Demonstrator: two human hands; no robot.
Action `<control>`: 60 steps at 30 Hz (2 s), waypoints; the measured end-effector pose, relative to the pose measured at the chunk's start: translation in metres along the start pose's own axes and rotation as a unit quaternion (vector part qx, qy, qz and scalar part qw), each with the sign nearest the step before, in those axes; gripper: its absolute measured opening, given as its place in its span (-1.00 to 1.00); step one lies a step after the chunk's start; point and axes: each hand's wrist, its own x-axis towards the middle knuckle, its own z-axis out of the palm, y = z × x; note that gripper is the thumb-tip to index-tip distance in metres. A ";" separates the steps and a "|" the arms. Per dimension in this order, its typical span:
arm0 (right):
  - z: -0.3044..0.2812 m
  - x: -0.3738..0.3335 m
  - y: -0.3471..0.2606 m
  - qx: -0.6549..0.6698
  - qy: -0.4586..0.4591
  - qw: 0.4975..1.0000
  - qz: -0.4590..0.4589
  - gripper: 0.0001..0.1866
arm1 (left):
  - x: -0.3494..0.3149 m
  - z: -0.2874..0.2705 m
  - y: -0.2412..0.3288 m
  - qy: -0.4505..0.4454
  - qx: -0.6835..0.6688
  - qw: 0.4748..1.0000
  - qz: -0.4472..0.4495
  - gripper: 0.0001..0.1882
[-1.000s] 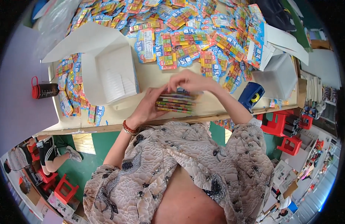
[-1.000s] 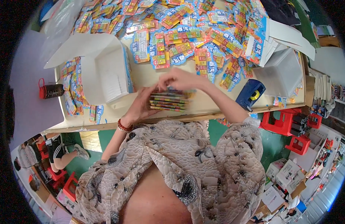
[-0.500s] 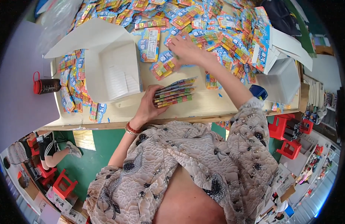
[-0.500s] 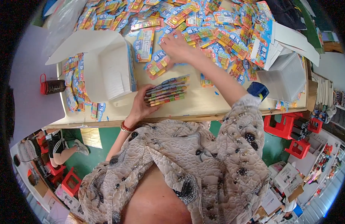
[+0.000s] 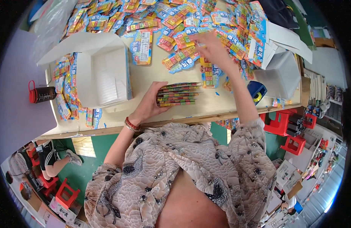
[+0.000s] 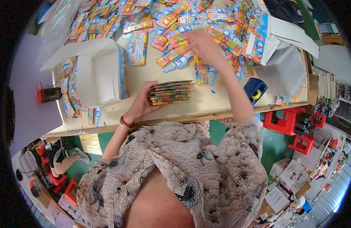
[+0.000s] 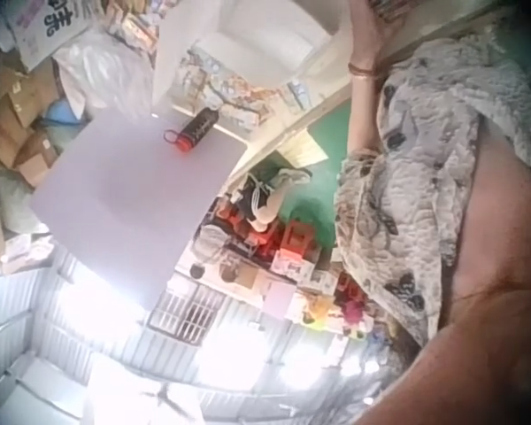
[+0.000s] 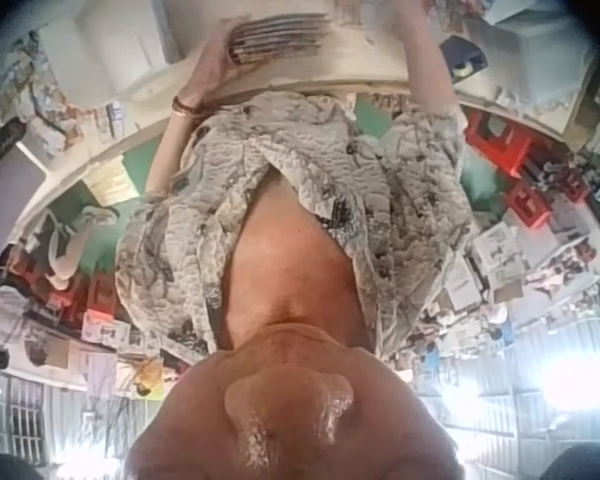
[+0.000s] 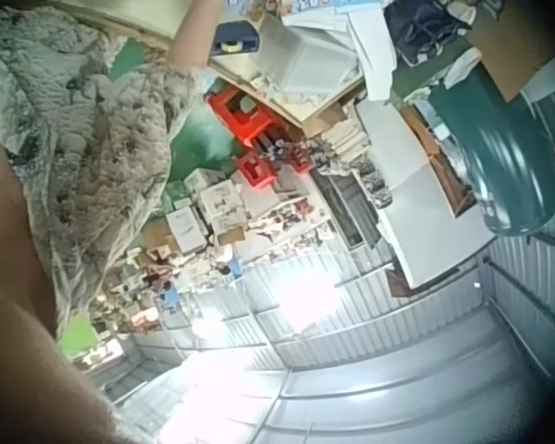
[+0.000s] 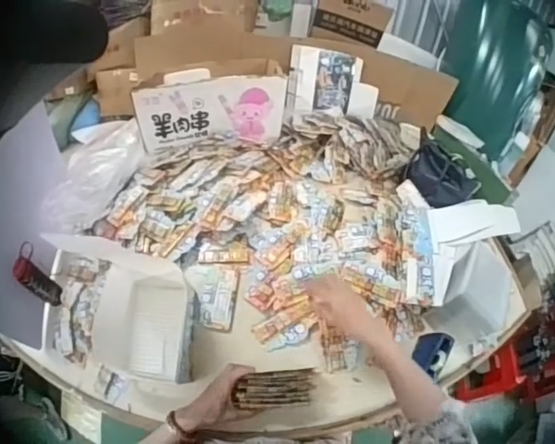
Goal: Sorting and packing individual snack packets into cardboard display boxes.
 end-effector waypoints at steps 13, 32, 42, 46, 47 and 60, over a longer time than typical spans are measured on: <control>-0.025 0.008 -0.009 0.048 -0.002 0.999 -0.018 -0.81 | -0.010 0.004 0.012 0.005 0.080 0.997 -0.016 -0.22; 0.018 -0.102 -0.073 0.262 0.133 0.878 0.378 -0.70 | -0.005 -0.005 0.003 -0.068 0.102 0.992 0.008 0.03; 0.016 -0.040 -0.076 0.147 0.006 0.918 0.369 -0.67 | -0.006 -0.009 0.011 -0.042 0.129 0.991 0.011 0.17; 0.026 -0.034 -0.046 -0.128 -0.072 0.915 0.376 -0.52 | -0.002 -0.009 0.018 -0.059 0.119 0.991 -0.012 0.09; 0.028 -0.030 -0.047 -0.010 -0.085 0.914 0.396 -0.53 | -0.003 -0.009 0.017 -0.062 0.106 0.992 -0.018 0.05; -0.003 -0.042 -0.098 -0.046 0.013 0.997 0.053 -0.73 | -0.008 -0.009 0.009 -0.078 0.104 0.991 -0.028 0.06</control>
